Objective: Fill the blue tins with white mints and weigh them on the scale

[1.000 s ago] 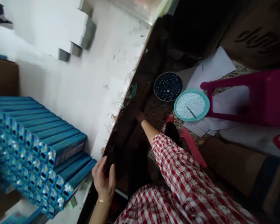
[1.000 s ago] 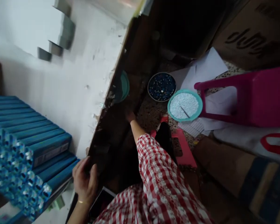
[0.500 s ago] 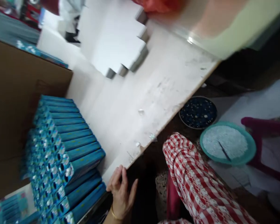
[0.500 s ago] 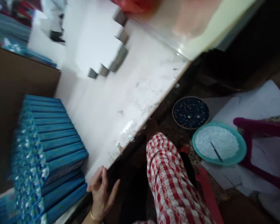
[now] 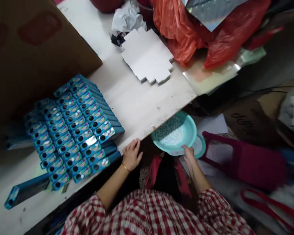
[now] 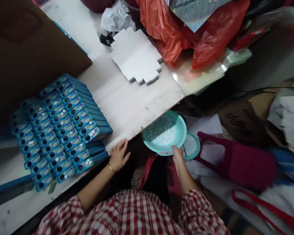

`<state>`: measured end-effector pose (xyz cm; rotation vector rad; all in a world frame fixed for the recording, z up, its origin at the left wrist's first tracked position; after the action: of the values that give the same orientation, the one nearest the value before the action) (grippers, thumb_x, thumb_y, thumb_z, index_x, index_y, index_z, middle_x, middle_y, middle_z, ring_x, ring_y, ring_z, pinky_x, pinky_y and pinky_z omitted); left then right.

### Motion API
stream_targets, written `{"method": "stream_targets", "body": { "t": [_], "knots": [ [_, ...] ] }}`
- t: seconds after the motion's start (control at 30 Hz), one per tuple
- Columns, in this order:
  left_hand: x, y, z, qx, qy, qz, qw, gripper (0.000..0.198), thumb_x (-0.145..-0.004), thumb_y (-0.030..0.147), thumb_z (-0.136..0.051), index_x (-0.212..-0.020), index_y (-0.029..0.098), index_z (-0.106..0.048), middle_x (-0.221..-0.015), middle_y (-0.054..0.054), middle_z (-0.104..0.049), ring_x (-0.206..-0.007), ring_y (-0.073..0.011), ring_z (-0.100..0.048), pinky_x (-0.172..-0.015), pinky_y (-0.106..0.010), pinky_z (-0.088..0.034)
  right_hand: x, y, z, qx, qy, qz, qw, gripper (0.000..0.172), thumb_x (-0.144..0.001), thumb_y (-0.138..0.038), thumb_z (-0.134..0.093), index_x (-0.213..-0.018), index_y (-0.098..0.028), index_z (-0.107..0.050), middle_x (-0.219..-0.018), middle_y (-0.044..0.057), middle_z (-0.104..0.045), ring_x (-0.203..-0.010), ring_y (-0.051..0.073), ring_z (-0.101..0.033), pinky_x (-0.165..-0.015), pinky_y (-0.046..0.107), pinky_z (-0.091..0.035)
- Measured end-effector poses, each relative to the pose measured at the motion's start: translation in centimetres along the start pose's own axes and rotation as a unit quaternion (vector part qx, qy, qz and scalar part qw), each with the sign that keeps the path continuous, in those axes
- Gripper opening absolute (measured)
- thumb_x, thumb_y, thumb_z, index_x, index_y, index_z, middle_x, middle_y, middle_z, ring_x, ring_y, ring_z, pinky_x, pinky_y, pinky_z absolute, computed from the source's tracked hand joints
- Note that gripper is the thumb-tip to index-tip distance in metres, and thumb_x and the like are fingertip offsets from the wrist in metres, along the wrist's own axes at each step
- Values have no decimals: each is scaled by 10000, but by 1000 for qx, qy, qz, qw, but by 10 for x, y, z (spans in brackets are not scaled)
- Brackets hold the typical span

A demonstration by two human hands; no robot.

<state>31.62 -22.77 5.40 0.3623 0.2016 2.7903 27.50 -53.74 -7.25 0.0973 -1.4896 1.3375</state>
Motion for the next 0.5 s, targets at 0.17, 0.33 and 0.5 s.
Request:
{"method": "stream_targets", "body": {
  "t": [0.17, 0.33, 0.5],
  "knots": [
    [2, 9, 39, 128, -76, 19, 989, 551, -837, 390, -451, -1333, 154, -413, -1368, -162, -440, -1247, -301, -404, -980, -478, -329, 117, -18, 159, 23, 92, -37, 995, 263, -431, -190, -656, -678, -136, -586, -524, -20, -623, -510, 176, -587, -514, 299, -506],
    [33, 44, 82, 420, -88, 71, 900, 662, -756, 496, -558, -1307, 147, -447, -1271, -152, -544, -1143, -276, -528, -977, -417, -392, 155, -101, 199, 127, -47, 31, 990, 238, -528, -294, -675, -742, -194, -654, -655, 27, -698, -680, 289, -672, -595, 409, -574],
    [70, 68, 122, 708, 40, 165, 685, 639, -604, 435, -721, -1165, 166, -575, -1125, -83, -643, -991, -242, -606, -880, -360, -476, 156, -202, 95, 221, -239, 216, 920, 388, -657, -294, -645, -1042, -332, -622, -996, 13, -698, -936, 270, -649, -685, 407, -596]
  ]
}}
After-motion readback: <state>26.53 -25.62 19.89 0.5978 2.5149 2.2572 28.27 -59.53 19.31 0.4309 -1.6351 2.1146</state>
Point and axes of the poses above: each hand's wrist, its own x-axis away from the middle knuckle, its own z-axis out of the back of the hand, y = z × x, the point moved 3 cm from there along -x, towards the middle knuckle
